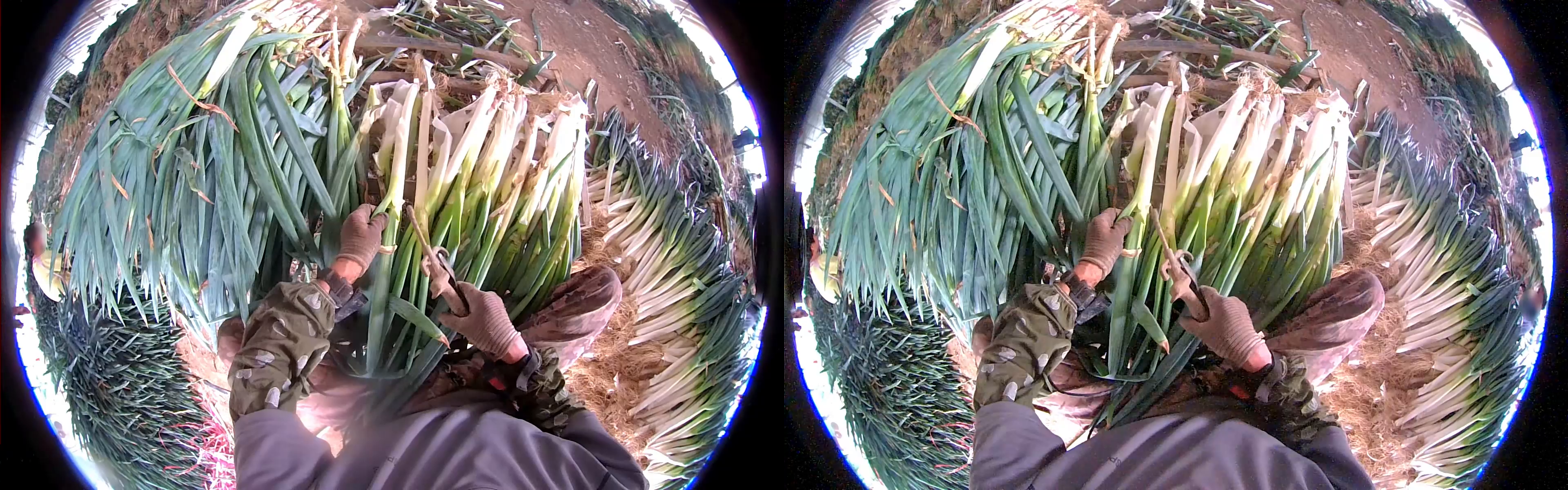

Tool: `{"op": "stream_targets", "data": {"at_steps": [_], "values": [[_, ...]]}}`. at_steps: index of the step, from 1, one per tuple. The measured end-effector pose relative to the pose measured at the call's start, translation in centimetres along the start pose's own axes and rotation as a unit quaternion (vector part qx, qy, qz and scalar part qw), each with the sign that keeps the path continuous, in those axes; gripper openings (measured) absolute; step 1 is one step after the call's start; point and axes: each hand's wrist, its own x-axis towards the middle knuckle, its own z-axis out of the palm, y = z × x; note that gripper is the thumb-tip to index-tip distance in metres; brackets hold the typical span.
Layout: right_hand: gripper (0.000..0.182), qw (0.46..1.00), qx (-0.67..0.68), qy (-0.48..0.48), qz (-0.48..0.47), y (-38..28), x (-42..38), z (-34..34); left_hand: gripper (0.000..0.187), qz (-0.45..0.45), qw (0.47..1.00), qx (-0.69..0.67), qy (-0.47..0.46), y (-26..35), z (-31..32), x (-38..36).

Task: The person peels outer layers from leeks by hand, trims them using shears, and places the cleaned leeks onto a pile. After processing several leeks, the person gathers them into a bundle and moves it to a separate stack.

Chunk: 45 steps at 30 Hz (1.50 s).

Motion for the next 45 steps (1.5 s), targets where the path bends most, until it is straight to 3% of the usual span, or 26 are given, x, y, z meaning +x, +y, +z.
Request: {"op": "stream_targets", "data": {"at_steps": [5,10,13,16,22,25,27,30,31,33,35,36,37,39,40,41,42,43,44,45], "values": [[0.039,0.999,-0.031,0.002,-0.014,0.2,1.1,0.9,0.016,-0.01,0.995,-0.086,0.042,-0.9,0.1,-0.1],[0.035,0.998,-0.035,0.042,-0.019,0.1,5.1,0.4,0.016,-0.115,0.969,-0.215,0.025,2.2,0.1,-1.6],[0.037,0.998,-0.038,0.051,0.004,-0.4,9.0,-0.5,0.019,-0.055,0.99,-0.123,0.032,-0.1,0.1,-0.8],[0.039,0.997,-0.046,0.068,0.003,0.3,13.0,-1.0,0.016,-0.088,0.981,-0.166,0.049,-0.5,0.5,-0.4],[0.048,0.993,-0.077,0.068,0.051,-1.4,18.7,-3.5,0.023,-0.158,0.968,-0.194,-0.02,2.9,0.1,-1.3],[0.036,0.991,-0.088,0.08,0.055,-1.9,20.6,-4.5,0.029,-0.125,0.967,-0.208,-0.075,1.5,0.1,-0.7],[0.039,0.992,-0.098,0.061,0.05,-2.2,21.2,-5.4,0.033,-0.09,0.984,-0.123,-0.095,1.1,0.4,-0.2],[0.043,0.991,-0.09,0.087,0.048,-1.2,21.9,-5.7,0.033,-0.139,0.971,-0.142,-0.136,2.5,0.8,-0.4],[0.045,0.993,-0.066,0.086,0.057,-0.5,21.9,-5.9,0.031,-0.109,0.983,-0.051,-0.137,1.4,1.3,0.3],[0.046,0.994,-0.037,0.071,0.08,0.0,21.9,-6.4,0.039,-0.093,0.975,-0.096,-0.177,6.1,1.9,-1.9],[0.046,0.992,-0.037,0.111,0.053,-0.4,20.4,-6.8,0.043,0.011,0.975,0.144,-0.166,2.6,4.8,-1.7],[0.044,0.994,-0.026,0.095,0.048,-1.1,20.0,-6.5,0.047,-0.03,0.958,0.216,-0.188,3.7,5.5,-2.4],[0.042,0.996,-0.015,0.08,0.042,-1.9,19.5,-6.0,0.053,0.001,0.952,0.237,-0.195,4.6,5.4,-3.3],[0.039,0.998,0.04,0.026,-0.049,-3.8,17.4,-5.7,0.058,0.064,0.88,0.37,-0.29,6.4,3.3,-2.7],[0.038,0.998,0.027,0.033,-0.055,-3.9,17.4,-5.4,0.062,0.047,0.832,0.385,-0.397,11.1,0.7,-1.4],[0.038,0.997,0.015,0.04,-0.059,-3.6,17.4,-5.1,0.062,0.029,0.76,0.47,-0.448,11.2,-0.1,1.2],[0.037,0.997,0.057,0.036,-0.041,-2.6,17.7,-4.3,0.049,0.105,0.823,0.428,-0.358,10.4,-2.0,3.2],[0.035,0.997,0.07,0.029,-0.029,-3.1,17.2,-4.7,0.038,-0.087,0.94,0.301,-0.133,12.6,-3.3,3.7],[0.035,0.997,0.078,0.01,-0.021,-3.5,16.8,-4.6,0.032,0.024,0.926,0.377,0.009,10.3,-4.2,6.7],[0.035,0.996,0.085,-0.007,-0.013,-3.8,16.5,-4.3,0.028,0.107,0.851,0.508,0.077,10.4,-5.1,9.0]]}}
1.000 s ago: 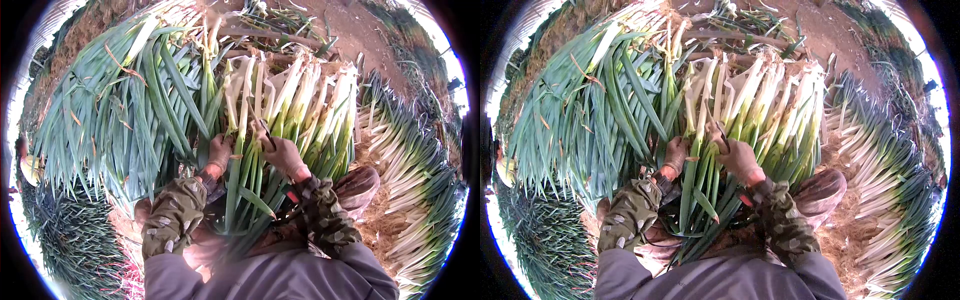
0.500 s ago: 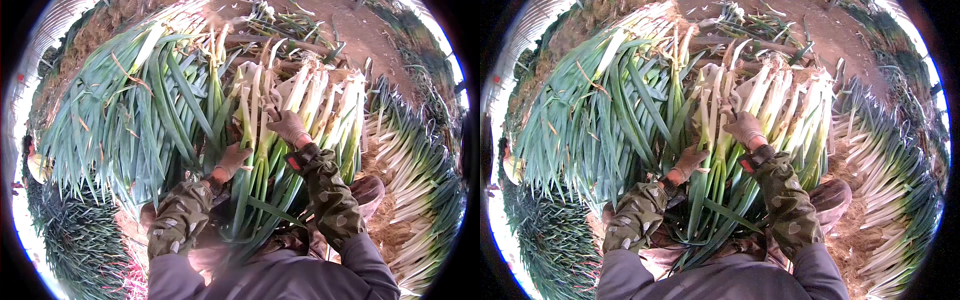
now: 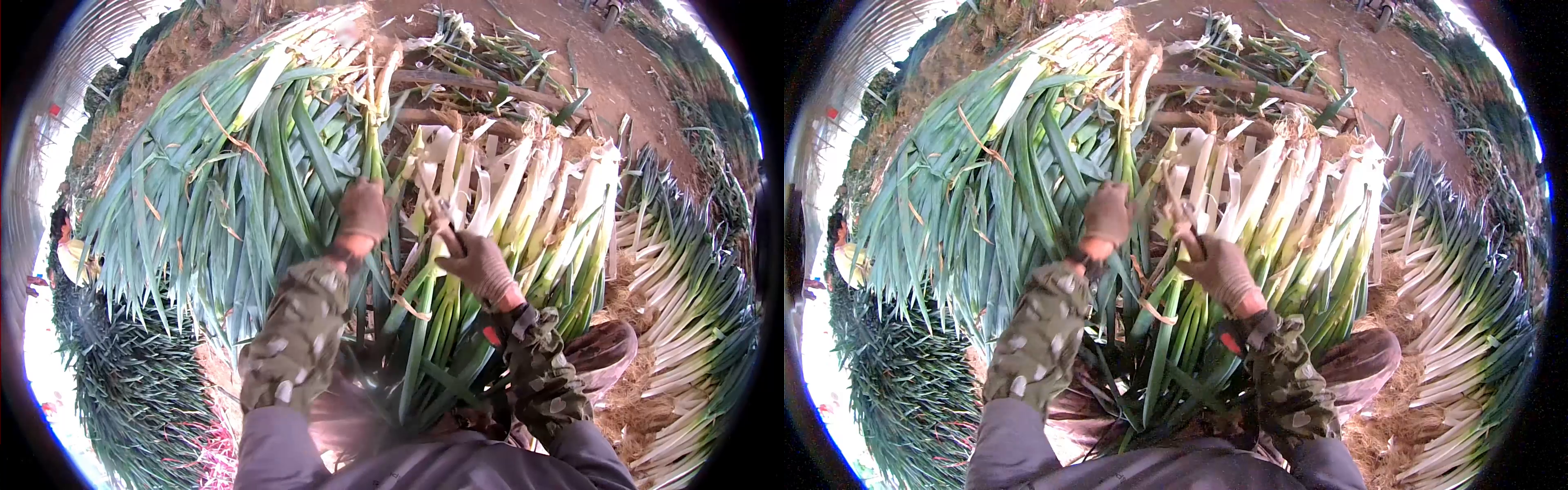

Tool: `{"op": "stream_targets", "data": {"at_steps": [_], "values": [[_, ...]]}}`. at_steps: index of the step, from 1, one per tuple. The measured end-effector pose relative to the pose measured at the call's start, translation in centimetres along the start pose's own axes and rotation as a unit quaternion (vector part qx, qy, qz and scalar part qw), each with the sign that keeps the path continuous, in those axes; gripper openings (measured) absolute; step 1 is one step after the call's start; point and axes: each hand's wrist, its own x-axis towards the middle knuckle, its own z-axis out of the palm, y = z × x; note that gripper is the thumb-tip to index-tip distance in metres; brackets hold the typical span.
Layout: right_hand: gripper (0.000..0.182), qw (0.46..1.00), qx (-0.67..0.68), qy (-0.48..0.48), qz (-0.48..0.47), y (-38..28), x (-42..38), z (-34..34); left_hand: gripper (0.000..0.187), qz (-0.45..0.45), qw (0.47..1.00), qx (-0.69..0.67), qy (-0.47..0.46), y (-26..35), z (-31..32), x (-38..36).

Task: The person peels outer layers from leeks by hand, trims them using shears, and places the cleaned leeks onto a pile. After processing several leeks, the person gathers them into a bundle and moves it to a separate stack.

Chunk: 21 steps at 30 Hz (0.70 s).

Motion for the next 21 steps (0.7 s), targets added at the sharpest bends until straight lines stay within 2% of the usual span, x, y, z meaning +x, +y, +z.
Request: {"op": "stream_targets", "data": {"at_steps": [1,2,4,5,8,12,13,16,17,18,20,21], "values": [[0.035,0.999,-0.042,-0.016,0.006,0.7,0.0,0.6,0.036,-0.047,0.998,0.033,0.009,-1.3,2.1,2.3],[0.036,1.0,-0.022,-0.021,-0.003,0.9,-0.4,1.0,0.042,-0.083,0.995,0.05,0.014,-1.6,4.0,4.1],[0.038,0.997,-0.064,0.009,-0.044,1.4,-0.9,1.9,0.052,-0.157,0.984,0.081,0.02,-1.5,7.0,6.5],[0.043,0.999,-0.047,-0.001,-0.025,1.2,-1.2,1.7,0.063,-0.164,0.984,0.061,0.03,-1.4,7.1,7.2],[0.04,1.0,-0.009,0.009,-0.026,2.1,-1.5,1.8,0.06,-0.224,0.974,0.021,0.029,-1.1,7.4,8.3],[0.041,0.999,-0.009,0.008,-0.03,1.5,-2.4,1.7,0.049,-0.209,0.977,0.008,0.039,-1.6,7.7,7.8],[0.041,0.999,-0.018,0.004,-0.042,1.5,-2.9,1.8,0.046,-0.192,0.98,-0.048,0.032,-2.3,7.6,7.4],[0.04,0.999,-0.035,-0.013,-0.034,0.2,-4.8,1.7,0.042,-0.212,0.964,-0.152,-0.044,-2.5,7.4,4.7],[0.04,0.999,-0.044,-0.01,-0.029,0.0,-5.3,1.7,0.039,-0.21,0.965,-0.149,-0.058,-1.6,6.9,2.4],[0.04,0.998,-0.053,-0.007,-0.02,0.1,-6.0,1.7,0.038,-0.168,0.975,-0.111,-0.093,0.5,4.0,-1.1],[0.041,0.998,-0.045,-0.014,-0.036,0.5,-8.0,2.1,0.039,-0.059,0.993,-0.046,-0.095,0.6,4.7,-6.9],[0.042,0.998,-0.046,-0.021,-0.043,0.9,-9.1,2.6,0.04,-0.057,0.989,-0.043,-0.127,0.9,5.0,-9.6]]}}
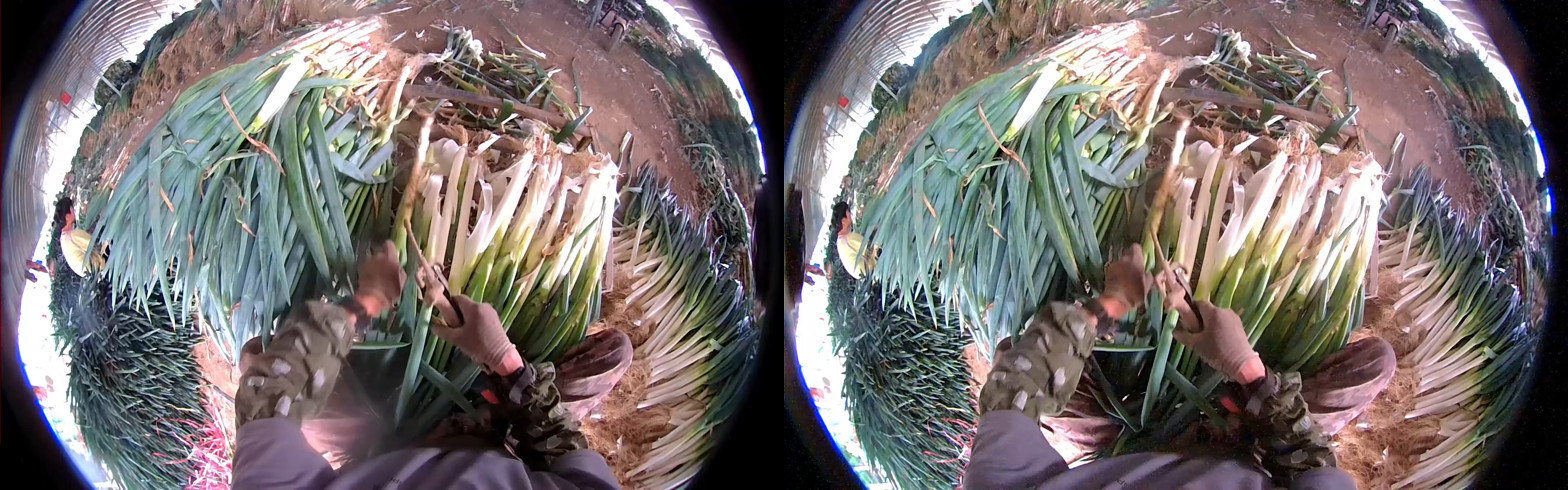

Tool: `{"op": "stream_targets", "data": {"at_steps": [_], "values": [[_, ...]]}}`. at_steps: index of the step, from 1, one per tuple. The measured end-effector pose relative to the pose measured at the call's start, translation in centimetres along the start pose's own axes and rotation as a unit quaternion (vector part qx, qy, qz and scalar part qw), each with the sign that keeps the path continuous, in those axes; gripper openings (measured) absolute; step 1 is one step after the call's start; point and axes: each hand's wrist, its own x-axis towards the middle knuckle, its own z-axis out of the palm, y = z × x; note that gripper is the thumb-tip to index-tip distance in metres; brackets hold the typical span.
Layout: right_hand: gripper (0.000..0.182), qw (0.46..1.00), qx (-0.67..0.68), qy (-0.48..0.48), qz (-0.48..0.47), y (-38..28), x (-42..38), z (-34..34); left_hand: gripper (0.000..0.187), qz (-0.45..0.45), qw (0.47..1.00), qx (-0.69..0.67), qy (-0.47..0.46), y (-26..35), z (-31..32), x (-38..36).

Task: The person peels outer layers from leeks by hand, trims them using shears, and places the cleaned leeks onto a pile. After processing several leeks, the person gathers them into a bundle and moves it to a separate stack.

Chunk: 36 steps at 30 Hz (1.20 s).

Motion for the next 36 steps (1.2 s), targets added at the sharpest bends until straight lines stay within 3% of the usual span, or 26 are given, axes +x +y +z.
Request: {"op": "stream_targets", "data": {"at_steps": [3,4,5,7,9,12,15,27,36], "values": [[0.045,1.0,-0.022,-0.01,0.005,0.2,-2.5,0.6,0.045,0.016,0.999,-0.006,0.042,-0.7,0.6,-5.5],[0.045,1.0,-0.027,-0.005,0.013,0.1,-3.3,1.0,0.046,0.058,0.995,-0.015,0.082,-1.7,1.7,-5.8],[0.045,0.999,-0.032,-0.001,0.022,0.1,-4.2,1.5,0.043,0.007,0.999,-0.03,0.014,-0.5,-0.4,-5.9],[0.043,0.998,-0.048,-0.035,0.001,0.5,-5.2,2.5,0.042,0.016,0.998,-0.044,0.043,-0.3,-1.0,-4.8],[0.043,1.0,-0.029,-0.009,0.002,0.0,-5.4,2.7,0.038,0.008,0.997,-0.047,0.055,-0.3,-0.6,-3.4],[0.046,0.996,-0.078,-0.012,0.038,-0.5,-4.4,2.7,0.037,0.03,0.996,-0.061,0.065,-0.4,-0.7,-3.0],[0.046,0.993,-0.118,-0.017,0.013,0.0,-3.8,3.5,0.039,0.012,0.994,-0.095,0.055,-0.4,-0.7,-2.5],[0.041,0.993,-0.1,0.05,0.025,0.8,2.9,4.6,0.03,-0.005,0.983,-0.16,0.092,-2.0,0.9,-1.5],[0.043,0.993,-0.104,0.041,0.04,-0.2,7.5,3.2,0.028,-0.008,0.98,-0.176,0.096,-2.1,-0.2,-1.2]]}}
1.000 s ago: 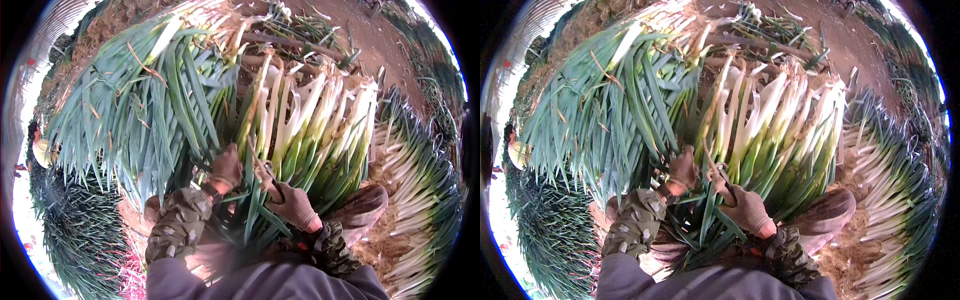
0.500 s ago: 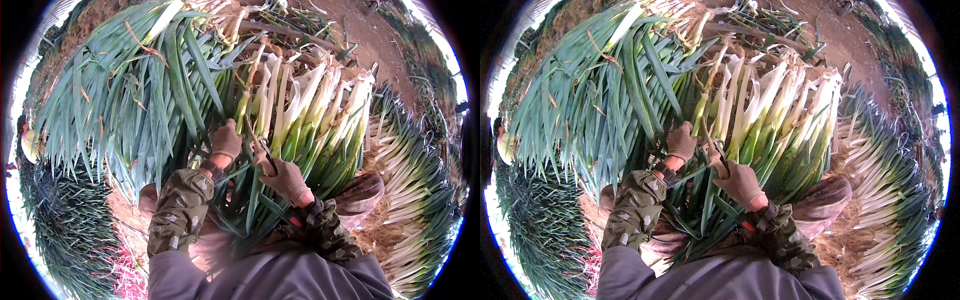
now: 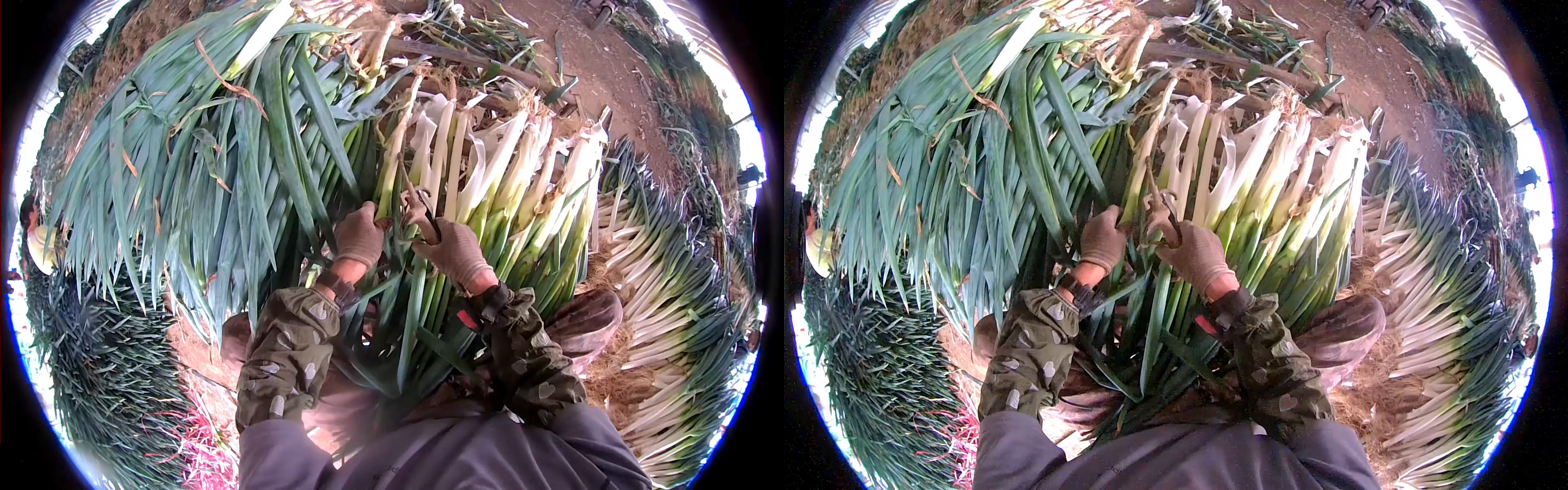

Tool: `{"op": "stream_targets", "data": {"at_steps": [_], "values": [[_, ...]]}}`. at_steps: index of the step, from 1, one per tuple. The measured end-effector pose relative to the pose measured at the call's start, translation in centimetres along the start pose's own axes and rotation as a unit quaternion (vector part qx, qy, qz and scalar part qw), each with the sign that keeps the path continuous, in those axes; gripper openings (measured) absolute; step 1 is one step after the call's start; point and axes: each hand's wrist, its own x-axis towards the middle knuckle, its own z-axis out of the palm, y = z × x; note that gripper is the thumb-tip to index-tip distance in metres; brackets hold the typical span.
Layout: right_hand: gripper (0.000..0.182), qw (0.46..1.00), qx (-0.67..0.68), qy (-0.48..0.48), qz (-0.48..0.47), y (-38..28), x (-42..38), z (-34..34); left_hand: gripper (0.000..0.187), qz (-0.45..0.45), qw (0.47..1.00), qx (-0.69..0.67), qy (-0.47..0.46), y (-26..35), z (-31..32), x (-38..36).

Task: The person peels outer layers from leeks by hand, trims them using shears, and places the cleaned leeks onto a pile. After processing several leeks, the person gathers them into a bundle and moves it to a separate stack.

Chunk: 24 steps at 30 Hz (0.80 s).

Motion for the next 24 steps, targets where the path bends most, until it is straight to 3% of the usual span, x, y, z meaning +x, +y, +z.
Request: {"op": "stream_targets", "data": {"at_steps": [18,24], "values": [[0.057,0.997,-0.029,0.055,0.04,0.3,11.9,-2.4,0.03,0.014,0.998,-0.066,-0.005,-0.5,-0.2,0.0],[0.053,0.997,-0.049,0.038,0.039,-0.4,15.1,-4.2,0.031,0.002,0.998,-0.055,-0.012,-0.4,-0.1,0.0]]}}
